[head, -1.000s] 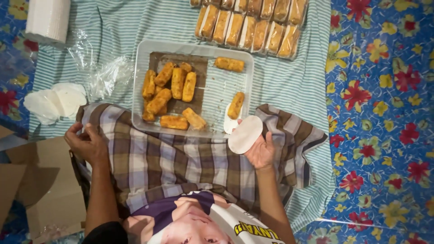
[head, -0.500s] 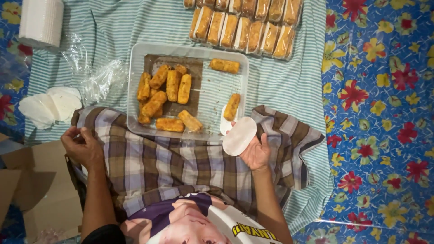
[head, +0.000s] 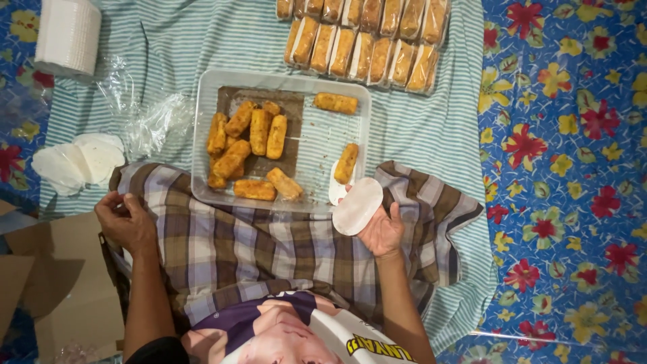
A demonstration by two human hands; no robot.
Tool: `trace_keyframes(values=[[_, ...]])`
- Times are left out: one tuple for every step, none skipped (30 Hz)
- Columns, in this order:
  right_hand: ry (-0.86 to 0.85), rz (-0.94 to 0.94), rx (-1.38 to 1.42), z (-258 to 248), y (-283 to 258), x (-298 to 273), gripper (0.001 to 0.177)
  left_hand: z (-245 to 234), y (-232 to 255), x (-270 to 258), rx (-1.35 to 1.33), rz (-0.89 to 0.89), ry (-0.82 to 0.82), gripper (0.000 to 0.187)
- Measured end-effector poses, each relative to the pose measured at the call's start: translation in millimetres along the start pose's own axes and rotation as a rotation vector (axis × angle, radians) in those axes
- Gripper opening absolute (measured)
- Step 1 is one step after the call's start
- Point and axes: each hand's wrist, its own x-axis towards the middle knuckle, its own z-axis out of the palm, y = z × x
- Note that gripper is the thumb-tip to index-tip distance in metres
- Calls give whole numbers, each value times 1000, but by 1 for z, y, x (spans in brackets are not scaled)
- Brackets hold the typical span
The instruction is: A person is individually wrapping fried snacks into small plastic bags while sitting on the floor.
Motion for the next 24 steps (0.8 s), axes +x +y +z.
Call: trace_keyframes(values=[[0, 0, -17, -1, 0, 0, 100, 0, 0, 0, -6, -3, -5, 12], [-1, 0, -18, 0, 0, 0, 100, 0, -1, 0, -7, -3, -5, 12], [-10, 6, -19, 0, 0, 0, 99, 0, -3, 0, -2, 14, -2, 13], [-19, 11, -20, 1, -1, 0, 99, 1, -4, 0, 2, 30, 0, 13], [-20, 11, -20, 4, 0, 0, 99, 1, -3, 0, 2, 31, 1, 13], [-8, 5, -22, 7, 0, 1, 101, 1, -3, 0, 4, 21, 1, 13], [4, 0, -24, 10, 1, 1, 102, 0, -2, 0, 6, 10, 1, 13], [3, 0, -24, 11, 1, 1, 102, -1, -2, -1, 6, 10, 2, 13], [9, -6, -26, 12, 1, 1, 102, -1, -1, -1, -2, 1, -5, 12], [15, -12, -28, 13, 1, 1, 103, -1, -1, -1, -11, -8, -12, 11], [14, -14, -28, 13, 1, 2, 103, -1, -1, 0, -12, -7, -12, 11], [10, -2, -19, 14, 0, 2, 101, -1, -1, 0, -9, -11, -13, 12], [5, 10, -11, 14, 0, 1, 100, 0, -1, 0, -7, -17, -13, 12], [5, 9, -12, 15, 0, 1, 100, 0, -2, 0, -8, -16, -13, 12], [5, 5, -23, 16, 0, 2, 101, 0, -3, -1, 0, -9, -9, 12], [5, 2, -34, 17, 0, 2, 101, 0, -4, -1, 7, -1, -5, 12], [5, 3, -35, 15, 0, 1, 101, 0, -4, -1, 7, -2, -4, 12], [5, 2, -29, 12, 0, 1, 101, 0, -3, -1, 4, -8, -6, 12], [5, 2, -23, 10, 1, 0, 101, 0, -3, -1, 1, -15, -7, 12], [4, 3, -25, 8, 0, 0, 101, -1, -2, -1, 0, -16, -6, 12], [2, 1, -20, 6, 0, 0, 101, -1, -2, 0, 8, -17, -5, 12], [0, -1, -16, 5, 0, 0, 101, -1, -2, 0, 15, -18, -5, 13], [-1, 0, -17, 7, 0, 0, 101, -1, -3, 0, 14, -19, -4, 13], [-3, 2, -35, 10, 0, 0, 100, -1, -3, -1, 7, -18, -8, 13]])
